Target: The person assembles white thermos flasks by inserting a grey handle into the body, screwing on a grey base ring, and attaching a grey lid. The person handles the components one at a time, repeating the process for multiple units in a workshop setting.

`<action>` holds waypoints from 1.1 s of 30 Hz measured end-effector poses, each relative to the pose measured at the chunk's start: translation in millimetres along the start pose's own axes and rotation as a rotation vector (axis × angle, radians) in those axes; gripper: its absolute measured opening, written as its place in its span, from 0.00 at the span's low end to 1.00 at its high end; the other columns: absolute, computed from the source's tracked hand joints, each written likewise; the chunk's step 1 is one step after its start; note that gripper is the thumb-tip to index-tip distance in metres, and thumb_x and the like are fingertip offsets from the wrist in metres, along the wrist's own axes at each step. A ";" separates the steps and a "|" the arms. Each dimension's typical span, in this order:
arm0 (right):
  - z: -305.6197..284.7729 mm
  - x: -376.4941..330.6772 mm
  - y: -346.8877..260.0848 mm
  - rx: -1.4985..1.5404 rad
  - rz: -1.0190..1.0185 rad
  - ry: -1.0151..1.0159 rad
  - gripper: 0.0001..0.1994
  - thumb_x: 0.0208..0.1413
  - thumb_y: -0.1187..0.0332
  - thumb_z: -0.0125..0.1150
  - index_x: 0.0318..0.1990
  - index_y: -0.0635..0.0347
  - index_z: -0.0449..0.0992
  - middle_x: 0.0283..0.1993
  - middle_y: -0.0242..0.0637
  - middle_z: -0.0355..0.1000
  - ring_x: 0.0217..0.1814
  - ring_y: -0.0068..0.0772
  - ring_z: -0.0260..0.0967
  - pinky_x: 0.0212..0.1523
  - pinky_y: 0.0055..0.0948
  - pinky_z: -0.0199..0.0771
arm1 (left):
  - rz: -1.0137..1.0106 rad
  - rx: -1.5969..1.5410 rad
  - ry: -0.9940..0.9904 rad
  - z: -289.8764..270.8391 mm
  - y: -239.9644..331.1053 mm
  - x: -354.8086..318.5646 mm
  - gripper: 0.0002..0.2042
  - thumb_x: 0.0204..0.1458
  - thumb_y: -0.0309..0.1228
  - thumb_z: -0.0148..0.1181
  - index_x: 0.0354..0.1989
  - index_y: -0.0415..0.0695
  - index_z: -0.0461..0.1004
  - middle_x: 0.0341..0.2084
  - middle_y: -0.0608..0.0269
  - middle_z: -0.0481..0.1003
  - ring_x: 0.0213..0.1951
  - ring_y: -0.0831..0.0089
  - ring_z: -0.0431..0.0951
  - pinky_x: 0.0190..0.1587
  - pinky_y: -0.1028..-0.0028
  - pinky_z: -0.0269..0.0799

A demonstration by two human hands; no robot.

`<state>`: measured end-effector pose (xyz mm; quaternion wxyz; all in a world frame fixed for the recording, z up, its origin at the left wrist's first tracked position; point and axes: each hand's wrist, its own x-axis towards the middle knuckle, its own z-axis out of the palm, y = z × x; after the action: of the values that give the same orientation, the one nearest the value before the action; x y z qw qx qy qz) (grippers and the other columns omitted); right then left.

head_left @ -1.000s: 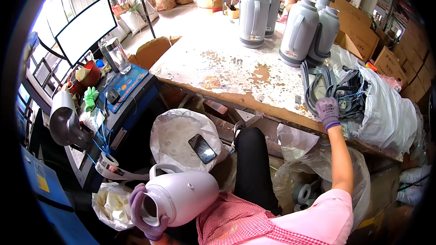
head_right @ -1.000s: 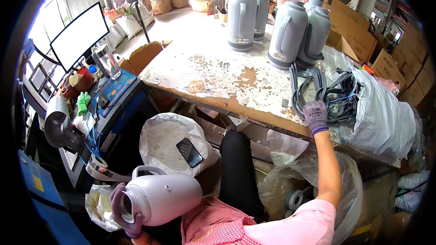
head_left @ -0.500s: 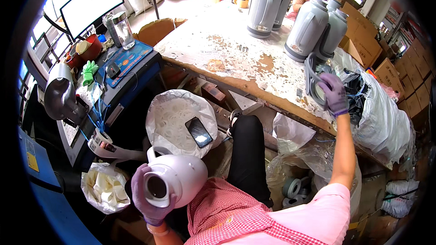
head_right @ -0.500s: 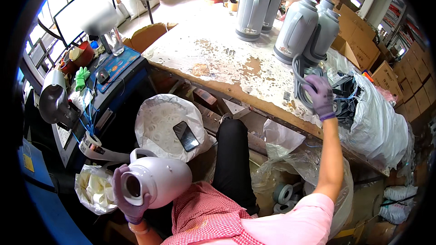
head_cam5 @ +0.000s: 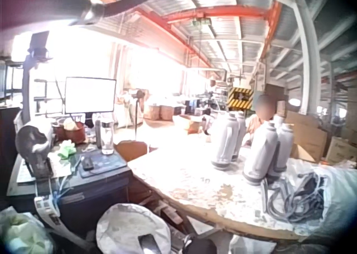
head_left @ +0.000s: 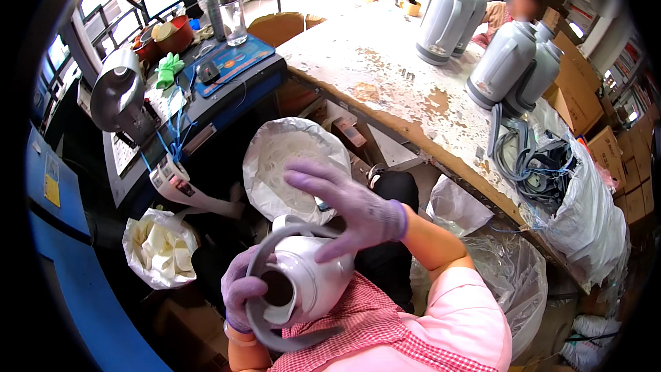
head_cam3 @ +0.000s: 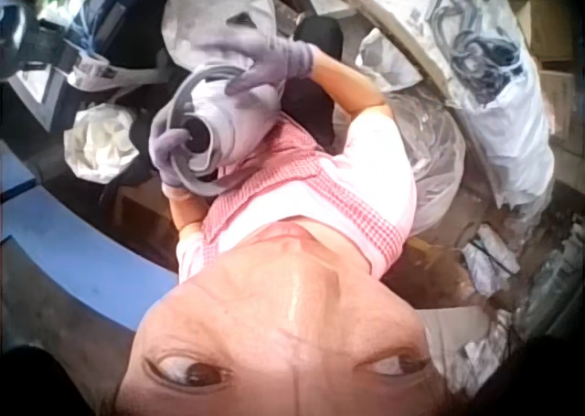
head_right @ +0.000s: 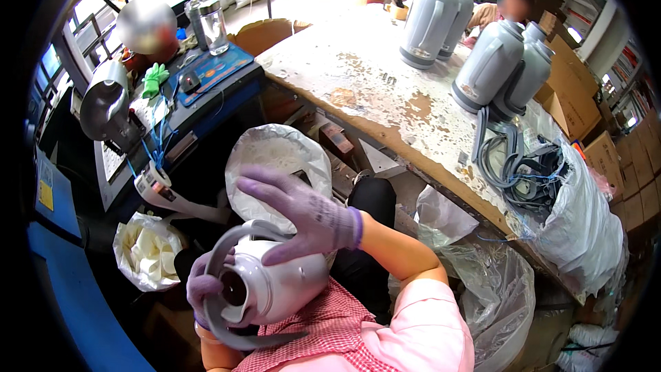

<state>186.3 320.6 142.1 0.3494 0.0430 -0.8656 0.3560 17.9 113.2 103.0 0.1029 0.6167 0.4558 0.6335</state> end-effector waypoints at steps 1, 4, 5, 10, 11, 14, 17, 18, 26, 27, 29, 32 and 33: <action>16.4 -14.3 17.3 0.124 0.113 -0.103 0.37 0.49 0.55 0.73 0.65 0.61 0.66 0.59 0.53 0.70 0.63 0.52 0.67 0.64 0.47 0.65 | 0.022 -0.039 0.015 -3.0 -5.3 -4.5 0.18 0.45 0.31 0.72 0.42 0.49 0.71 0.43 0.46 0.77 0.44 0.51 0.80 0.48 0.57 0.77; 36.0 -30.9 21.2 0.358 0.148 -0.071 0.16 0.56 0.70 0.67 0.51 0.65 0.78 0.44 0.44 0.78 0.47 0.36 0.77 0.50 0.33 0.75 | 0.054 0.007 0.098 -10.3 -12.4 -15.6 0.37 0.42 0.38 0.75 0.58 0.44 0.58 0.44 0.47 0.76 0.46 0.52 0.77 0.52 0.53 0.73; 36.1 -36.6 16.2 0.426 0.236 0.013 0.13 0.55 0.71 0.68 0.48 0.65 0.81 0.40 0.40 0.80 0.44 0.33 0.78 0.46 0.31 0.75 | 0.041 0.076 0.128 -14.4 -14.0 -24.5 0.48 0.40 0.41 0.77 0.66 0.41 0.52 0.44 0.48 0.75 0.46 0.52 0.77 0.54 0.51 0.71; 66.4 -35.9 30.5 1.293 0.343 0.804 0.22 0.71 0.53 0.43 0.61 0.58 0.69 0.22 0.23 0.54 0.22 0.19 0.49 0.26 0.22 0.52 | -0.168 0.295 0.204 -23.4 -6.0 -58.8 0.60 0.40 0.59 0.72 0.73 0.35 0.42 0.48 0.48 0.72 0.50 0.52 0.74 0.56 0.50 0.70; 69.2 -35.4 29.1 1.463 0.375 0.839 0.24 0.72 0.51 0.40 0.66 0.56 0.65 0.21 0.22 0.47 0.22 0.18 0.45 0.25 0.22 0.49 | -0.095 0.349 0.174 -22.5 -4.7 -58.4 0.60 0.40 0.58 0.73 0.73 0.35 0.43 0.46 0.48 0.72 0.50 0.51 0.74 0.54 0.52 0.71; 81.1 -47.7 41.8 1.810 0.511 0.794 0.24 0.72 0.47 0.41 0.65 0.50 0.67 0.19 0.17 0.43 0.18 0.13 0.39 0.22 0.17 0.44 | -0.106 0.355 0.064 -24.6 9.6 -61.0 0.56 0.36 0.54 0.76 0.68 0.37 0.49 0.44 0.50 0.72 0.48 0.53 0.75 0.51 0.54 0.73; 96.5 -45.7 46.8 1.715 0.738 0.870 0.19 0.70 0.49 0.48 0.58 0.49 0.71 0.18 0.16 0.43 0.17 0.12 0.39 0.20 0.17 0.43 | -0.143 0.312 0.019 -24.7 16.6 -57.7 0.45 0.29 0.45 0.81 0.56 0.41 0.63 0.42 0.52 0.74 0.43 0.54 0.78 0.47 0.54 0.77; 101.9 -45.5 44.0 1.649 0.782 0.846 0.17 0.69 0.52 0.50 0.58 0.50 0.71 0.19 0.16 0.44 0.17 0.12 0.40 0.20 0.17 0.43 | -0.087 0.330 0.026 -22.6 16.2 -58.4 0.48 0.30 0.46 0.82 0.59 0.43 0.58 0.41 0.52 0.74 0.41 0.54 0.78 0.44 0.54 0.77; 114.2 -28.5 21.3 1.290 1.178 0.480 0.15 0.67 0.68 0.52 0.60 0.58 0.69 0.22 0.16 0.52 0.18 0.10 0.45 0.20 0.16 0.46 | 0.105 0.277 -0.103 -22.4 25.2 -54.2 0.33 0.41 0.34 0.76 0.50 0.44 0.58 0.35 0.49 0.75 0.33 0.52 0.80 0.35 0.53 0.78; 117.8 -30.2 19.5 1.124 1.126 0.480 0.16 0.66 0.66 0.54 0.59 0.59 0.69 0.23 0.17 0.55 0.21 0.10 0.50 0.23 0.16 0.51 | 0.088 0.303 -0.153 -23.0 29.2 -51.7 0.31 0.41 0.33 0.76 0.47 0.44 0.58 0.35 0.49 0.75 0.33 0.51 0.80 0.35 0.53 0.78; 122.2 -34.8 15.0 0.783 1.008 0.478 0.18 0.63 0.63 0.58 0.57 0.61 0.71 0.26 0.18 0.63 0.26 0.11 0.59 0.29 0.14 0.61 | 0.065 0.347 -0.253 -23.8 32.2 -50.0 0.27 0.42 0.32 0.75 0.40 0.42 0.58 0.34 0.48 0.76 0.32 0.50 0.80 0.33 0.53 0.79; 110.7 -29.1 5.4 0.964 1.022 0.460 0.18 0.65 0.63 0.57 0.58 0.63 0.71 0.26 0.19 0.62 0.24 0.10 0.56 0.25 0.15 0.56 | -0.011 0.380 -0.139 -12.5 35.3 -61.6 0.49 0.28 0.48 0.84 0.59 0.54 0.57 0.38 0.60 0.73 0.36 0.61 0.78 0.41 0.60 0.76; 109.0 -30.7 4.2 1.225 1.042 0.470 0.17 0.66 0.64 0.56 0.58 0.63 0.70 0.24 0.19 0.60 0.21 0.10 0.53 0.21 0.15 0.53 | -0.004 0.343 -0.116 -8.9 36.2 -61.0 0.46 0.29 0.49 0.83 0.57 0.54 0.58 0.38 0.60 0.72 0.35 0.61 0.77 0.40 0.60 0.76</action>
<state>145.5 247.9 65.3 0.2263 -0.2559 -0.3329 0.8789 39.1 46.5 88.1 0.0235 0.6597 0.5519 0.5095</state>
